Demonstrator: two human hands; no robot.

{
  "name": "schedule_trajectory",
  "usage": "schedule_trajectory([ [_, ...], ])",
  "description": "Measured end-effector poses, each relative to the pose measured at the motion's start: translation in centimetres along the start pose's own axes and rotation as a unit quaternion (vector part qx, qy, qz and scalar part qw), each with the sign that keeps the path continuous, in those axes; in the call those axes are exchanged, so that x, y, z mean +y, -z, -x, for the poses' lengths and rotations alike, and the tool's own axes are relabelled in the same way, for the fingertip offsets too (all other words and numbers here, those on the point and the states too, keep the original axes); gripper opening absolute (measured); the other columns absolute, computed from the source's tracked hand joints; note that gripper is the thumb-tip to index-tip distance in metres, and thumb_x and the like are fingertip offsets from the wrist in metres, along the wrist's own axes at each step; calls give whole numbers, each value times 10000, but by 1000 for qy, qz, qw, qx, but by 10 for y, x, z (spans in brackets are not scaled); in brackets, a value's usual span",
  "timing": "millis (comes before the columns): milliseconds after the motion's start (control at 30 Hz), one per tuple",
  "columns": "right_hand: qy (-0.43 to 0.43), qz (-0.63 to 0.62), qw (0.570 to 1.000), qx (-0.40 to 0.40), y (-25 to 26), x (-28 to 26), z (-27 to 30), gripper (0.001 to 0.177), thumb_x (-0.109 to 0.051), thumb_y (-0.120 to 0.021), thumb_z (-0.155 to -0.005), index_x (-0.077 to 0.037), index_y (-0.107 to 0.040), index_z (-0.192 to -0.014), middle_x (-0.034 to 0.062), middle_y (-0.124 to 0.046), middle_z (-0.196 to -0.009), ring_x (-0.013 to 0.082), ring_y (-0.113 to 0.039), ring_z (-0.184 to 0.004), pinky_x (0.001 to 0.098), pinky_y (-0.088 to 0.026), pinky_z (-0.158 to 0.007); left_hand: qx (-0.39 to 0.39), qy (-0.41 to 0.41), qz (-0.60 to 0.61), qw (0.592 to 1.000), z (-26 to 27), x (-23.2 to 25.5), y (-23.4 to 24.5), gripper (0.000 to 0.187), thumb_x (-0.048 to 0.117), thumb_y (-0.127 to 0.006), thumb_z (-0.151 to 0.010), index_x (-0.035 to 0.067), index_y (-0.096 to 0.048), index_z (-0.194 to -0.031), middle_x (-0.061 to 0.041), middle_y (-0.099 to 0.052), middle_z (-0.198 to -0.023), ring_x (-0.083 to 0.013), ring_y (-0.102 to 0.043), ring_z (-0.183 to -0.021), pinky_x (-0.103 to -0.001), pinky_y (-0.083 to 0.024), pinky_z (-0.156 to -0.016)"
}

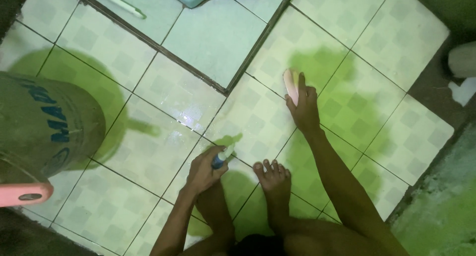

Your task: The person is cleaning the bathroom floor by spraying cleaning solution and scrubbing the tiles with a small brush.

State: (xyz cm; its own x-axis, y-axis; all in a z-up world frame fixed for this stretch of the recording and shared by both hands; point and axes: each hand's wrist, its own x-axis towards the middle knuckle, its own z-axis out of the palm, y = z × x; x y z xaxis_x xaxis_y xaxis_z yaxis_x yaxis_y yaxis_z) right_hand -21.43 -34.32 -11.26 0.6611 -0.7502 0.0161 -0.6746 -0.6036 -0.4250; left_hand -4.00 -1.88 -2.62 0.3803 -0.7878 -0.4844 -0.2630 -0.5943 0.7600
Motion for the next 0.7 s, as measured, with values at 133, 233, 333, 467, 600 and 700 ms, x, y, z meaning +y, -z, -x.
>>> schedule_trajectory([
  [133,-17,-19,999,-38,16,-19,4,756,-272,-659,-1029,-68,-246,-1629,257,-469,-1222,406,-643,-1081,433,-588,-894,32,10,-8,999,5,-9,-5,443,220,-742,-897,109,-656,-1317,-175,-720,-1206,-374,-701,-1124,-538,-554,-989],
  [233,-21,-45,996,-73,21,-51,21,775,-251,-701,-976,-56,-292,-1605,266,-444,-1247,440,-647,-1079,475,-595,-895,57,1,46,997,16,13,13,516,178,-745,-891,52,-607,-1373,-246,-679,-1277,-447,-656,-1179,-603,-520,-1020],
  [333,9,-93,984,-153,25,-104,51,789,-279,-759,-878,-44,-384,-1531,237,-466,-1219,420,-633,-1068,473,-567,-906,102,2,98,990,21,29,28,576,172,-768,-870,-1,-577,-1385,-311,-658,-1263,-513,-627,-1187,-642,-492,-1023],
  [467,77,-153,911,-374,-4,-156,109,694,-552,-633,-914,-134,-538,-1459,240,-502,-1452,451,-496,-1342,524,-397,-1105,246,8,114,963,14,12,29,755,39,-811,-794,-30,-477,-1468,-315,-651,-1109,-459,-630,-1111,-602,-466,-1005],
  [600,122,-158,940,-277,-38,-116,95,623,-493,-709,-885,-120,-601,-1372,185,-591,-1305,381,-580,-1227,466,-453,-1057,305,-31,84,948,6,-15,45,611,74,-823,-873,-22,-556,-1414,-183,-673,-1021,-294,-662,-1020,-501,-493,-971],
  [700,115,119,973,-161,-70,-10,38,743,-544,-649,-925,0,-534,-1417,237,-553,-1450,353,-505,-1389,471,-257,-1224,343,-65,80,934,10,-22,48,462,1,-838,-850,-31,-648,-1270,-142,-685,-991,-310,-684,-1002,-497,-511,-965],
])
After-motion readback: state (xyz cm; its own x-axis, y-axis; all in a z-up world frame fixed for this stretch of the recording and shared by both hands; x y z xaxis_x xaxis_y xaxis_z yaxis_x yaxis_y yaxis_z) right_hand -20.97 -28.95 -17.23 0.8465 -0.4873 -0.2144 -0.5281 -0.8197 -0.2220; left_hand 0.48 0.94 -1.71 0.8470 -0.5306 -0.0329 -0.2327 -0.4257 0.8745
